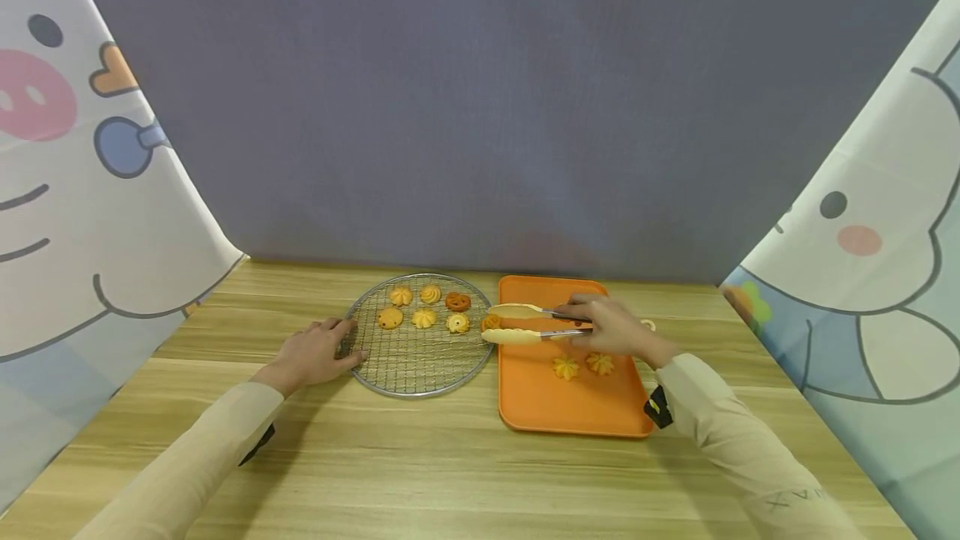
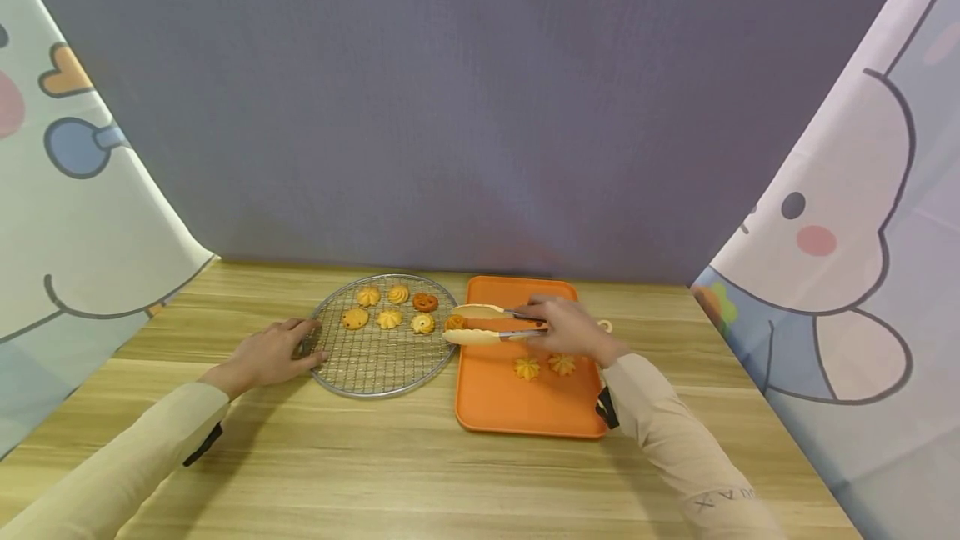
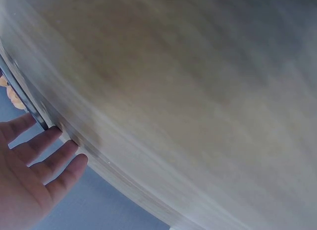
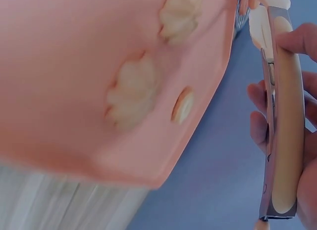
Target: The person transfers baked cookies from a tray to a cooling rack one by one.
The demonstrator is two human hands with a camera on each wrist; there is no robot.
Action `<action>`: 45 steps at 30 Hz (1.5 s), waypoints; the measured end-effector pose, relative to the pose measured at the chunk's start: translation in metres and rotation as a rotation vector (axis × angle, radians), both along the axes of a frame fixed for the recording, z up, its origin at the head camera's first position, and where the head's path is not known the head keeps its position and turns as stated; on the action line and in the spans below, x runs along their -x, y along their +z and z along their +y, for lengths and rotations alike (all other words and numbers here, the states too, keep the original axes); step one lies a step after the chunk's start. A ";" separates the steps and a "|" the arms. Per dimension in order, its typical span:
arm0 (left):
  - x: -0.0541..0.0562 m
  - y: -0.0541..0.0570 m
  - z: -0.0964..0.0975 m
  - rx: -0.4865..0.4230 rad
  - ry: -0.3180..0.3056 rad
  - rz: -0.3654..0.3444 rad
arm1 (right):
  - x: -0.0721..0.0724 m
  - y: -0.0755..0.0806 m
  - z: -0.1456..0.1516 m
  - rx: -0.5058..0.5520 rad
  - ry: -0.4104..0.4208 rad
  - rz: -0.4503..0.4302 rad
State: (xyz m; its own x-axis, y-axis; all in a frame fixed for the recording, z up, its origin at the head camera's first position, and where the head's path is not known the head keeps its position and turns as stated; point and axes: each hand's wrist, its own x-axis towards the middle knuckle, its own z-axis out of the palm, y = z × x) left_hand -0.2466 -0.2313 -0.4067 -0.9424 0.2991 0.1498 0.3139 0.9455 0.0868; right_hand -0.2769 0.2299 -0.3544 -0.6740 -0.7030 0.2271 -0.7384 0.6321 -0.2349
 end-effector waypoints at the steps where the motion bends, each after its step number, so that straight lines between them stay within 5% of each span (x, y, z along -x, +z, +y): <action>1: 0.000 0.000 0.000 0.002 0.001 -0.001 | 0.000 0.000 -0.005 -0.006 0.000 0.001; 21: -0.001 0.002 0.000 0.009 0.009 -0.001 | 0.004 -0.007 -0.088 -0.040 0.110 0.010; 45: -0.001 0.003 0.000 0.045 -0.002 0.003 | 0.012 -0.011 -0.149 -0.100 0.093 -0.034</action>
State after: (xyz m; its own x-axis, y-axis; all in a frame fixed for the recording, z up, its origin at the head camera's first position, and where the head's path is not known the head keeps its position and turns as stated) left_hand -0.2451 -0.2309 -0.4039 -0.9415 0.3072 0.1390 0.3157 0.9479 0.0434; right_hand -0.2885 0.0811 -0.3656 -0.6112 -0.7806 0.1308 -0.7875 0.5832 -0.1994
